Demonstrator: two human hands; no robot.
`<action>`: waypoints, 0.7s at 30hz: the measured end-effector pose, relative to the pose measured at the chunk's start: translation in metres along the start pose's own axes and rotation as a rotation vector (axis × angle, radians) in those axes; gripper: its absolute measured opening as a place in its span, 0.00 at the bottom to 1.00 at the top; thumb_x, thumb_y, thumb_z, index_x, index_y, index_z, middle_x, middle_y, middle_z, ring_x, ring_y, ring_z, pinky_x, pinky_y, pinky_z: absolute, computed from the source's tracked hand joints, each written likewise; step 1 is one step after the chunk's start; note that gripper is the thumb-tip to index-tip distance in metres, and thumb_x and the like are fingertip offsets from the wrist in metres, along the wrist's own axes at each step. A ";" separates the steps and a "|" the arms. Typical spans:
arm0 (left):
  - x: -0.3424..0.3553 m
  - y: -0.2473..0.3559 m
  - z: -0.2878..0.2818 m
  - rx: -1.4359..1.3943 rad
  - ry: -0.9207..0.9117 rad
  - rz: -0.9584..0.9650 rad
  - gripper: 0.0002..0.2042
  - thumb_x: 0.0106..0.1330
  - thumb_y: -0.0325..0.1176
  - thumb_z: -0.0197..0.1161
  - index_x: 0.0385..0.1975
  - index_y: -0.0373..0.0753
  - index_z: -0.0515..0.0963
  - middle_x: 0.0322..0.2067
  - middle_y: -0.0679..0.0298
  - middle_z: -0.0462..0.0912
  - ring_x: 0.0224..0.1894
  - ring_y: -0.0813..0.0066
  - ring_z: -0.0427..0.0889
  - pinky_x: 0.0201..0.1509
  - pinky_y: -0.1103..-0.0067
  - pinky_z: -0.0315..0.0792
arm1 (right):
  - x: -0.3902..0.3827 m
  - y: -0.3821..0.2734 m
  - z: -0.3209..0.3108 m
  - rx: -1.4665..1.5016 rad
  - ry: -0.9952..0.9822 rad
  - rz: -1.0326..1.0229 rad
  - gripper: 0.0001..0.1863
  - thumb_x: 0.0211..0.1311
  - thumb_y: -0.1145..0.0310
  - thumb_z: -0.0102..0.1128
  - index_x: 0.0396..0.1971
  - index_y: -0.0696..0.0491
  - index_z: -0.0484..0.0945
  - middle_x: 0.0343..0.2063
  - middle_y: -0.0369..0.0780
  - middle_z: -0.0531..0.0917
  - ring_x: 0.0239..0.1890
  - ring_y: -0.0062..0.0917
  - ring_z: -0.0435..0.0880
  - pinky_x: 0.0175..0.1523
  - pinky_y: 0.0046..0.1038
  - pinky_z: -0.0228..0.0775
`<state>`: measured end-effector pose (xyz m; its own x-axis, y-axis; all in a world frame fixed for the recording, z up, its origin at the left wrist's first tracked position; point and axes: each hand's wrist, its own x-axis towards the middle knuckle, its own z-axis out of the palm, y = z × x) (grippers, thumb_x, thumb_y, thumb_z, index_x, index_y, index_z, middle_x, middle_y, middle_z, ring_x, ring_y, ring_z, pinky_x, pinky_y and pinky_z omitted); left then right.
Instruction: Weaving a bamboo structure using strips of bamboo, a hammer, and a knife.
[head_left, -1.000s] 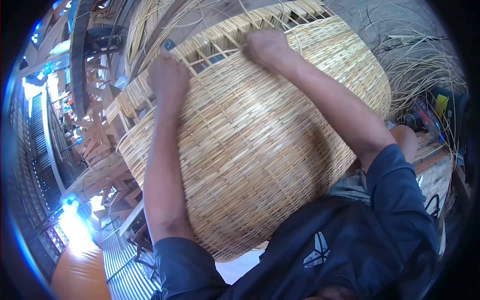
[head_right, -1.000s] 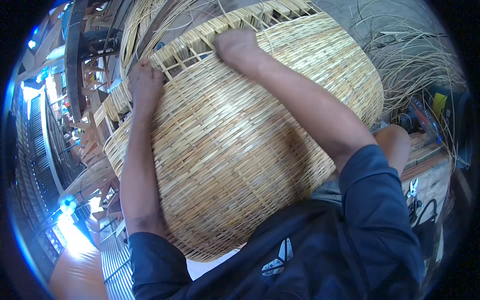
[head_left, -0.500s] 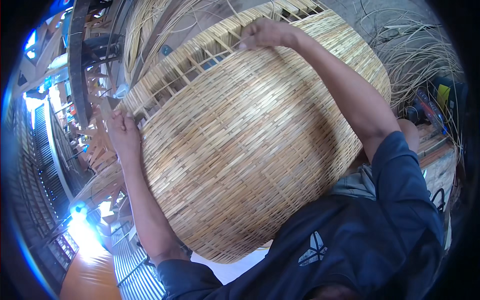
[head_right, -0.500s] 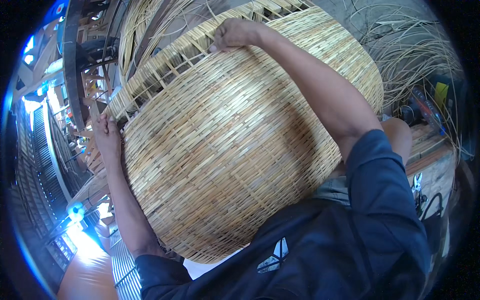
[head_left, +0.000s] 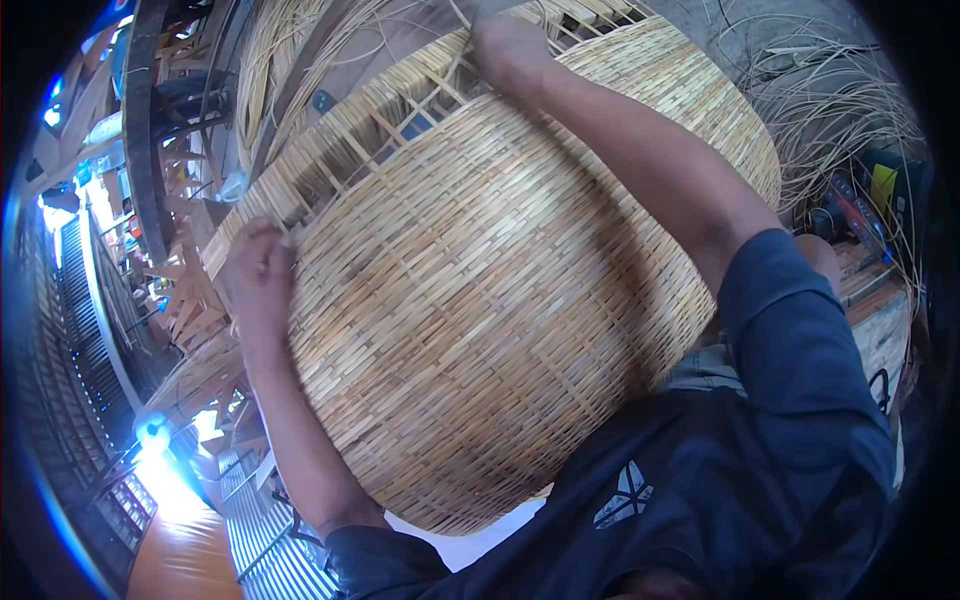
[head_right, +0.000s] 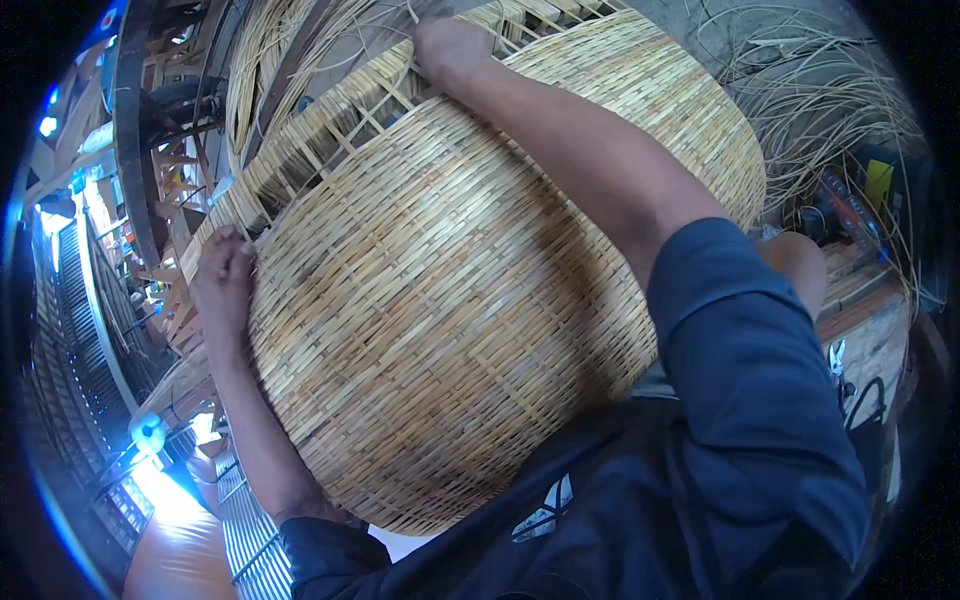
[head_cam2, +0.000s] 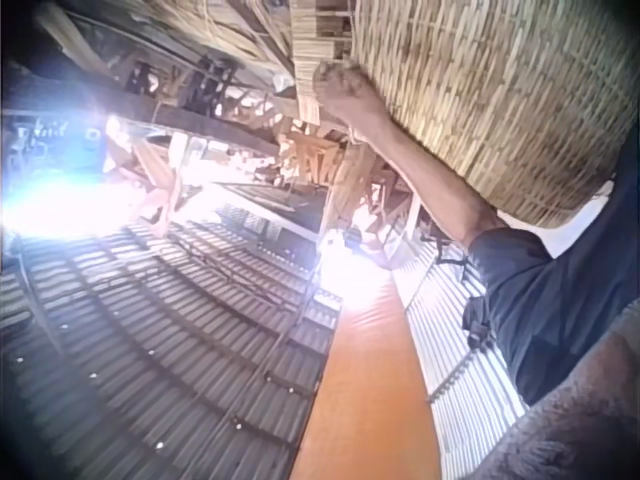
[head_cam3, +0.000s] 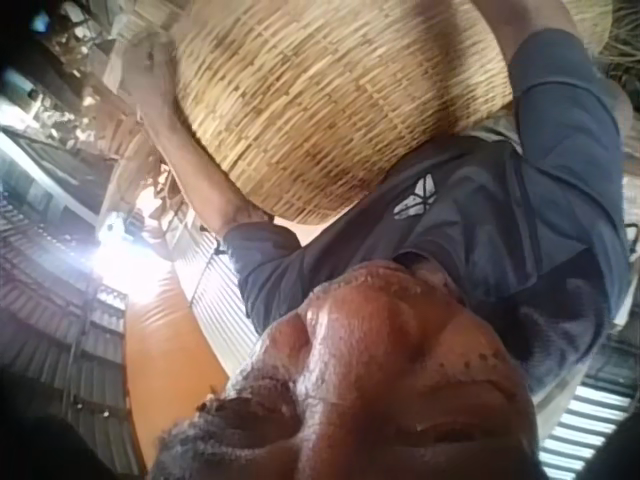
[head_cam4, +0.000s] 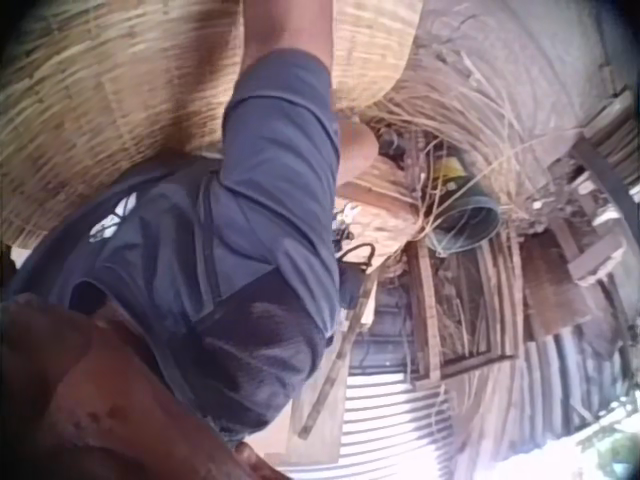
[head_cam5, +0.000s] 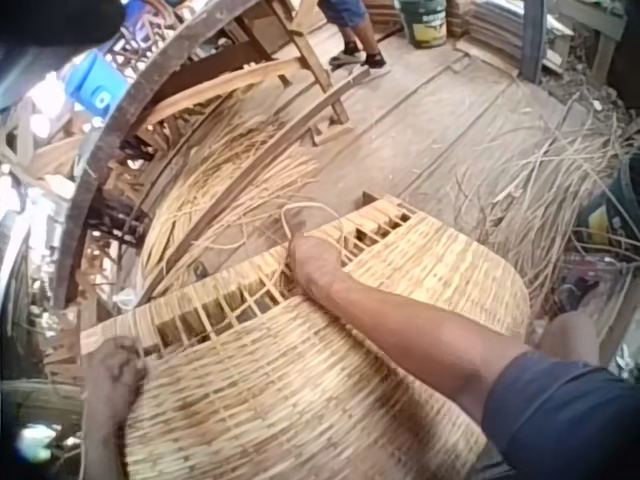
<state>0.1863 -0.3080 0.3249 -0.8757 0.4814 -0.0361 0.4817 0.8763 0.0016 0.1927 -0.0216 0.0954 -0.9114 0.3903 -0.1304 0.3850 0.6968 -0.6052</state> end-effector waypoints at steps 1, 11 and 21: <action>-0.001 0.001 0.005 0.006 0.000 -0.014 0.09 0.59 0.31 0.59 0.31 0.31 0.77 0.44 0.58 0.77 0.40 0.68 0.77 0.45 0.77 0.70 | 0.005 -0.005 0.004 0.044 0.014 0.054 0.11 0.59 0.64 0.53 0.37 0.51 0.81 0.35 0.42 0.84 0.38 0.34 0.84 0.44 0.32 0.76; 0.010 0.000 0.040 0.091 0.132 0.214 0.08 0.57 0.33 0.59 0.27 0.34 0.76 0.45 0.55 0.77 0.47 0.54 0.74 0.51 0.66 0.67 | 0.012 0.039 0.000 2.218 -0.397 -0.627 0.04 0.64 0.75 0.51 0.37 0.55 0.74 0.27 0.38 0.79 0.26 0.19 0.78 0.30 0.21 0.73; 0.009 0.001 0.043 0.119 0.080 0.137 0.09 0.59 0.35 0.56 0.31 0.36 0.76 0.45 0.60 0.77 0.48 0.58 0.73 0.54 0.67 0.64 | -0.005 -0.010 -0.051 0.237 0.334 -1.014 0.13 0.58 0.69 0.57 0.44 0.53 0.77 0.42 0.42 0.81 0.44 0.33 0.80 0.46 0.28 0.72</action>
<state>0.1800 -0.3035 0.2821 -0.7994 0.5997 0.0360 0.5925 0.7969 -0.1177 0.2012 0.0001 0.1419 -0.6898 -0.1314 0.7120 -0.5931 0.6665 -0.4517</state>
